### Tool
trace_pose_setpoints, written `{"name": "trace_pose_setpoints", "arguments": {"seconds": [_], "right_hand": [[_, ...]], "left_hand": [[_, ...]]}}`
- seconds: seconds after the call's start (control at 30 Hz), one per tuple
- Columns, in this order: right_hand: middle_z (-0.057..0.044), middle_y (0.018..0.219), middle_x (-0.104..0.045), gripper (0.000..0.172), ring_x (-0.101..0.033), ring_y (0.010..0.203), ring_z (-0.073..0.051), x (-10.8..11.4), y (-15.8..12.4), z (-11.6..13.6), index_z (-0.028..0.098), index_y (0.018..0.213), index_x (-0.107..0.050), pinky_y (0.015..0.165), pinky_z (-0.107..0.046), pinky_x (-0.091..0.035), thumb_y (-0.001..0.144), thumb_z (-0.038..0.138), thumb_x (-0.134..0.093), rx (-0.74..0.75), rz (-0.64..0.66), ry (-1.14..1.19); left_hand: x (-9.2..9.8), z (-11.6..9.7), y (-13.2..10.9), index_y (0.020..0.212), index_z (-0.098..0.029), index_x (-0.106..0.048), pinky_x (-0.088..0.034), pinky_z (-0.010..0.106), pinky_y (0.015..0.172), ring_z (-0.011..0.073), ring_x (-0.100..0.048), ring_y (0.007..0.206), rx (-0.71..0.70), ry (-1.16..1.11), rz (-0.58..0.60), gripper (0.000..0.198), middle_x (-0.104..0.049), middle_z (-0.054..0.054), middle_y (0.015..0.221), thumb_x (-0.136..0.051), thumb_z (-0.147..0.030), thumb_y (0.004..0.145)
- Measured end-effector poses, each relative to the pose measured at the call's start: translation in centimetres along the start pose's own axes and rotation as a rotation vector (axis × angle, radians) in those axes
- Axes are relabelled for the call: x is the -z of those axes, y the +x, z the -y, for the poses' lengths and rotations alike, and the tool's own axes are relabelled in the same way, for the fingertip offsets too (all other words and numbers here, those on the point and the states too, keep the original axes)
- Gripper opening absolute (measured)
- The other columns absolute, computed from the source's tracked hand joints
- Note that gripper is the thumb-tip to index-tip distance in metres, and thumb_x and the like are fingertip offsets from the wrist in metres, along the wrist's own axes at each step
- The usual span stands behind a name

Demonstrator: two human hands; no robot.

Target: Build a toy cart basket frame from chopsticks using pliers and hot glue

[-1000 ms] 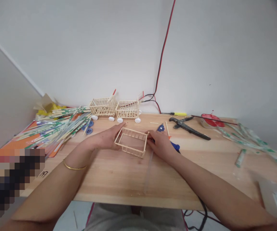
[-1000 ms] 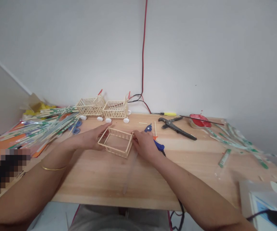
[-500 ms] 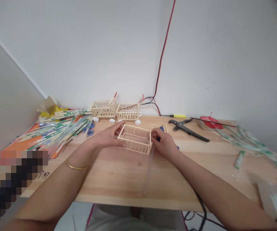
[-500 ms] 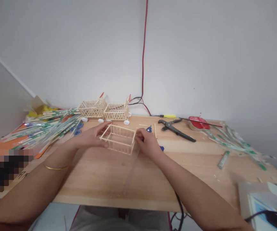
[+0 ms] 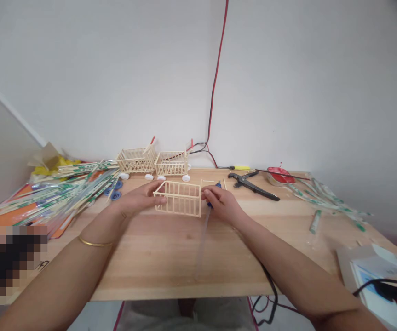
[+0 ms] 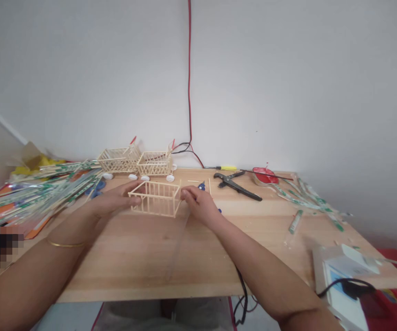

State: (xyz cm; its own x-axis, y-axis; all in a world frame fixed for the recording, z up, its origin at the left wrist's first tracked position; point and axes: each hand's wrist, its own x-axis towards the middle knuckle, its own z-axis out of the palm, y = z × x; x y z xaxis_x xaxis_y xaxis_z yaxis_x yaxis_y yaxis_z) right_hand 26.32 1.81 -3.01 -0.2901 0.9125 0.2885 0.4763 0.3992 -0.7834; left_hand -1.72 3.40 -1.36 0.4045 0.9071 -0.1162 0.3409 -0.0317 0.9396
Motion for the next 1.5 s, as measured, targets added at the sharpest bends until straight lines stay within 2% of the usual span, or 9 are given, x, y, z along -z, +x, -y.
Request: {"name": "trace_pose_setpoints", "arguments": {"seconds": [0.1,0.27,0.37,0.53,0.6,0.77,1.03,1.23,1.5], "right_hand": [[-0.006,0.095,-0.066,0.031,-0.062,0.083,-0.017,0.4,0.0,0.2,0.02,0.102,-0.057,0.075,-0.031,-0.047,0.087,0.045,-0.045,-0.048,0.058,0.141],[-0.007,0.1,-0.064,0.038,-0.061,0.091,-0.019,0.9,-0.1,0.5,0.021,0.102,-0.05,0.08,-0.034,-0.047,0.081,0.052,-0.053,-0.027,0.11,0.293],[-0.009,0.106,-0.063,0.043,-0.06,0.098,-0.021,0.9,-0.3,0.5,0.021,0.104,-0.048,0.085,-0.037,-0.045,0.076,0.052,-0.06,-0.025,0.132,0.239],[-0.012,0.122,-0.057,0.077,-0.057,0.106,-0.023,0.5,-0.7,0.6,0.025,0.129,-0.034,0.091,-0.04,-0.043,0.064,0.041,-0.074,-0.045,0.146,0.08],[-0.012,0.123,-0.057,0.082,-0.055,0.108,-0.024,0.2,-0.7,0.5,0.025,0.133,-0.034,0.092,-0.041,-0.042,0.063,0.039,-0.075,-0.02,0.14,0.008],[-0.013,0.122,-0.057,0.088,-0.055,0.109,-0.026,-0.4,-0.6,-0.4,0.022,0.136,-0.032,0.092,-0.043,-0.041,0.061,0.04,-0.075,0.024,0.121,-0.12],[-0.013,0.121,-0.059,0.093,-0.051,0.113,-0.032,-0.8,-0.6,-1.4,0.022,0.136,-0.034,0.096,-0.05,-0.03,0.056,0.042,-0.077,0.058,0.105,-0.381],[-0.011,0.115,-0.059,0.087,-0.05,0.107,-0.029,-0.2,-0.5,-0.4,0.022,0.133,-0.037,0.092,-0.045,-0.031,0.058,0.041,-0.075,0.069,0.086,-0.413],[-0.012,0.115,-0.058,0.087,-0.049,0.106,-0.029,-0.2,-0.4,-0.5,0.021,0.134,-0.036,0.092,-0.044,-0.031,0.058,0.039,-0.075,0.089,0.079,-0.414]], "left_hand": [[0.3,0.3,0.0,0.131,-0.022,-0.046,-0.038,0.038,0.102,0.0283,-0.046,0.123,0.049,-0.162,-0.071,0.078,-0.049,0.01,0.136,-0.073,-0.048,0.064],[0.2,0.1,0.0,0.127,-0.02,-0.052,-0.039,0.041,0.102,0.029,-0.053,0.116,0.024,-0.297,-0.034,0.071,-0.061,0.012,0.123,-0.072,-0.049,0.065],[0.1,0.0,0.0,0.127,-0.021,-0.051,-0.041,0.04,0.099,0.0287,-0.051,0.117,-0.007,-0.214,-0.05,0.069,-0.059,0.011,0.124,-0.07,-0.047,0.067],[0.2,-0.4,-0.1,0.128,-0.021,-0.046,-0.047,0.034,0.086,0.0259,-0.052,0.111,-0.093,0.102,-0.034,0.076,-0.058,0.008,0.119,-0.075,-0.041,0.061],[0.1,-0.7,-0.2,0.129,-0.021,-0.043,-0.048,0.033,0.082,0.0245,-0.054,0.105,-0.119,0.206,-0.05,0.084,-0.057,0.007,0.117,-0.079,-0.038,0.055],[-0.4,-1.1,-0.3,0.127,-0.019,-0.044,-0.046,0.035,0.084,0.0226,-0.055,0.096,-0.197,0.357,-0.082,0.088,-0.056,0.007,0.115,-0.082,-0.037,0.049],[-1.0,-0.7,-0.1,0.124,-0.02,-0.044,-0.039,0.043,0.097,0.0301,-0.049,0.112,-0.248,0.47,-0.108,0.088,-0.05,0.011,0.127,-0.083,-0.032,0.046],[-0.8,-0.7,-0.1,0.13,-0.018,-0.037,-0.032,0.045,0.104,0.0326,-0.041,0.123,-0.266,0.546,-0.111,0.092,-0.043,0.015,0.135,-0.081,-0.03,0.05],[-1.0,-0.7,-0.1,0.132,-0.019,-0.035,-0.031,0.047,0.104,0.032,-0.042,0.124,-0.241,0.539,-0.12,0.093,-0.044,0.015,0.137,-0.08,-0.027,0.051]]}}
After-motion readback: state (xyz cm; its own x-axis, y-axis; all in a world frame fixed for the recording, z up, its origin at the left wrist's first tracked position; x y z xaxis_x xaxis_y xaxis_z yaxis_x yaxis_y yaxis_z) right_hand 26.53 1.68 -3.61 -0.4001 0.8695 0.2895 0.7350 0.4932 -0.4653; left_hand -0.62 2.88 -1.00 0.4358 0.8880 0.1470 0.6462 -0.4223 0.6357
